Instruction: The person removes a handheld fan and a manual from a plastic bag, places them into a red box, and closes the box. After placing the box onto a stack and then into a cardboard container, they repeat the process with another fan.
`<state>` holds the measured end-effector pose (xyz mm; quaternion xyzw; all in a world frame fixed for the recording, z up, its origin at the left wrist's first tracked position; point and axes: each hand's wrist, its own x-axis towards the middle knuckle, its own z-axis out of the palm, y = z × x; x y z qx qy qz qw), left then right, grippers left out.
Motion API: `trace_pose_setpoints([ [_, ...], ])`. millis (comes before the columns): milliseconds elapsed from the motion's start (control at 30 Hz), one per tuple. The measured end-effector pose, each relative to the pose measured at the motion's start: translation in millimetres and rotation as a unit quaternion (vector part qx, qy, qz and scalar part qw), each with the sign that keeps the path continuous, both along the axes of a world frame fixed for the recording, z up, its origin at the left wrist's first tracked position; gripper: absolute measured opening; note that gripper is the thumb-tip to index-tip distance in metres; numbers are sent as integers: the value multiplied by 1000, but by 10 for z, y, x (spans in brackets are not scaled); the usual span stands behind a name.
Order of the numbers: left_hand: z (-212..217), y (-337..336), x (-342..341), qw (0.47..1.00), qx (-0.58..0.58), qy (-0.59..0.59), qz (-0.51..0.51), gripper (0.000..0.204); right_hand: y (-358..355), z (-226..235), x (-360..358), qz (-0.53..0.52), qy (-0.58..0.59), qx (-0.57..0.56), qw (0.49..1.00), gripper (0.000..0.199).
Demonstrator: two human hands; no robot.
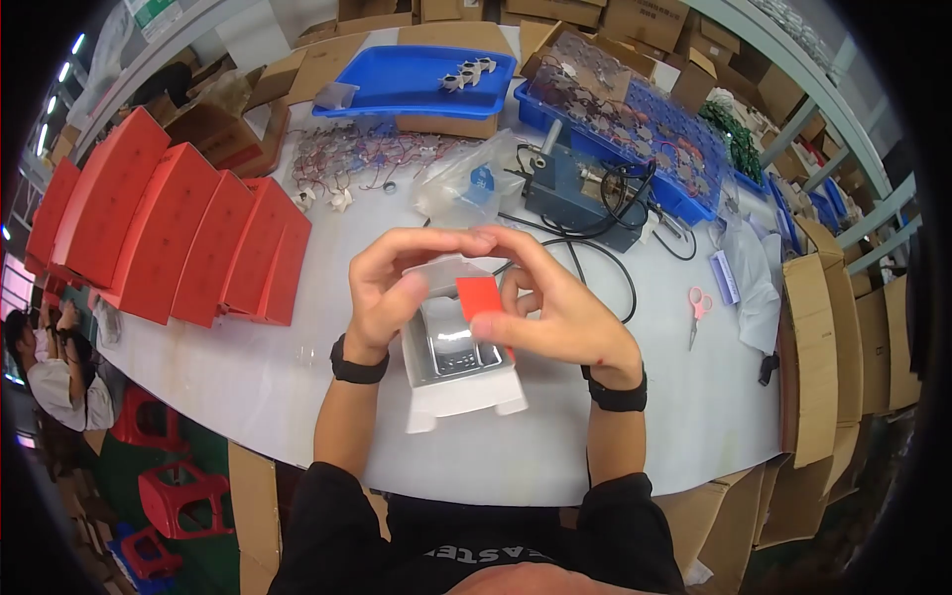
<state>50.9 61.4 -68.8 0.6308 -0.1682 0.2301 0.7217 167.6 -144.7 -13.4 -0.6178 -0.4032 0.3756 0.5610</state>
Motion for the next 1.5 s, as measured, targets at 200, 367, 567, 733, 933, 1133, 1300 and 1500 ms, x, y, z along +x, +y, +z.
trace_pose_setpoints([
  [200,-77,98,79,996,-70,59,-1,57,-71,-19,71,-21,-9,-9,1000,67],
  [367,105,103,-30,979,70,186,-38,72,-44,-35,88,8,1,-78,997,70],
  [567,433,-32,-198,965,193,177,3,85,-53,-28,-6,-21,-141,-22,990,66],
  [733,475,-94,-296,961,174,195,89,81,-65,69,-98,-149,-103,-15,983,59],
  [933,347,286,-234,920,389,31,45,69,-6,-11,-51,-130,-122,55,982,41],
  [1133,460,133,-328,956,285,61,25,35,-108,-13,44,-56,-73,72,993,30],
  [1300,453,6,-276,951,289,77,81,28,-165,-50,163,-4,71,108,992,33],
  [1500,535,-5,-316,931,328,126,98,31,-46,-7,-75,-65,-69,79,992,40],
])
